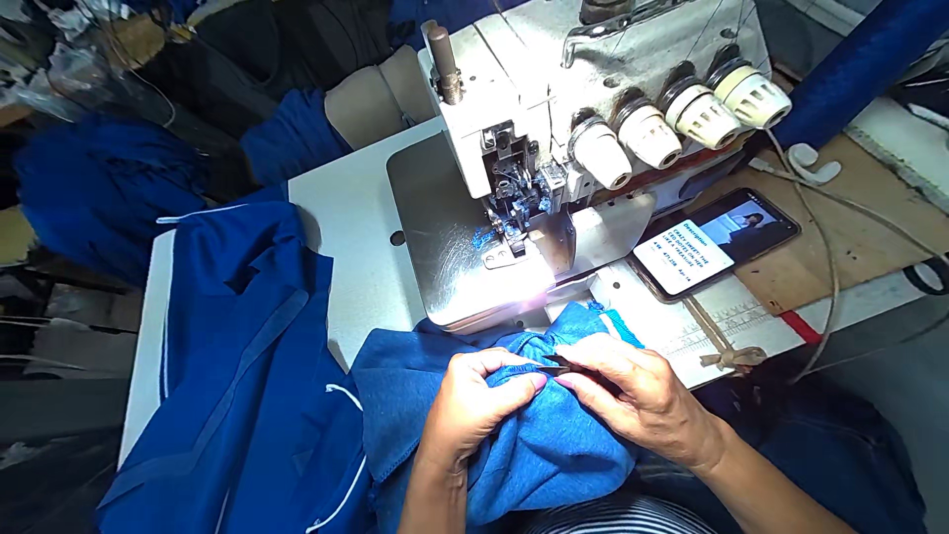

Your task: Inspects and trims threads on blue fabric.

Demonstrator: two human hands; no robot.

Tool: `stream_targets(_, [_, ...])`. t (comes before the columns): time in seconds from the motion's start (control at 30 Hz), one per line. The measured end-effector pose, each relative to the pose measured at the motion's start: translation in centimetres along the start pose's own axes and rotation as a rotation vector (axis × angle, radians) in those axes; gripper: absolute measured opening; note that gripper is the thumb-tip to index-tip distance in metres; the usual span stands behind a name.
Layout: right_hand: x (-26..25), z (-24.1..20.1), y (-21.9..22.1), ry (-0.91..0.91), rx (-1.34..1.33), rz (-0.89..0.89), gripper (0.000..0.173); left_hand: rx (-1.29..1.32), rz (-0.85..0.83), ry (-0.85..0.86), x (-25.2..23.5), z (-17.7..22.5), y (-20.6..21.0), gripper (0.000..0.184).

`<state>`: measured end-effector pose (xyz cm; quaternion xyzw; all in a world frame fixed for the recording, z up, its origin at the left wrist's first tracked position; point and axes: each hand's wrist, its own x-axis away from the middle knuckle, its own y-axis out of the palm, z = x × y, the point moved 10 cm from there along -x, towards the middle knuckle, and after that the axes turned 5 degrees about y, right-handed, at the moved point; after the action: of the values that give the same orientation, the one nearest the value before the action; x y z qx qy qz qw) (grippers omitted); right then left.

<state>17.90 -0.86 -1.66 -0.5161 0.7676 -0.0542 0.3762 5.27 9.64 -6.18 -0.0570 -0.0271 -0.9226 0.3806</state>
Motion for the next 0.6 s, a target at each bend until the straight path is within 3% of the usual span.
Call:
stream_targets(0.4, [-0.7,-0.4,0.6,-0.027,-0.003,-0.023,0.018,-0.035,-0.041,0.035,-0.1,0.2,0.3,0.002])
stream_targets(0.53, [-0.8,2.3,-0.9,0.339,-0.159,0.116,0.016,-0.008,-0.02,0.029,-0.1,0.1,0.0,0.006])
stream_targets(0.6, [0.1,4.1,0.1,0.554,-0.283,-0.03,0.025,0.013,-0.018,0.018,-0.1,0.2,0.0,0.007])
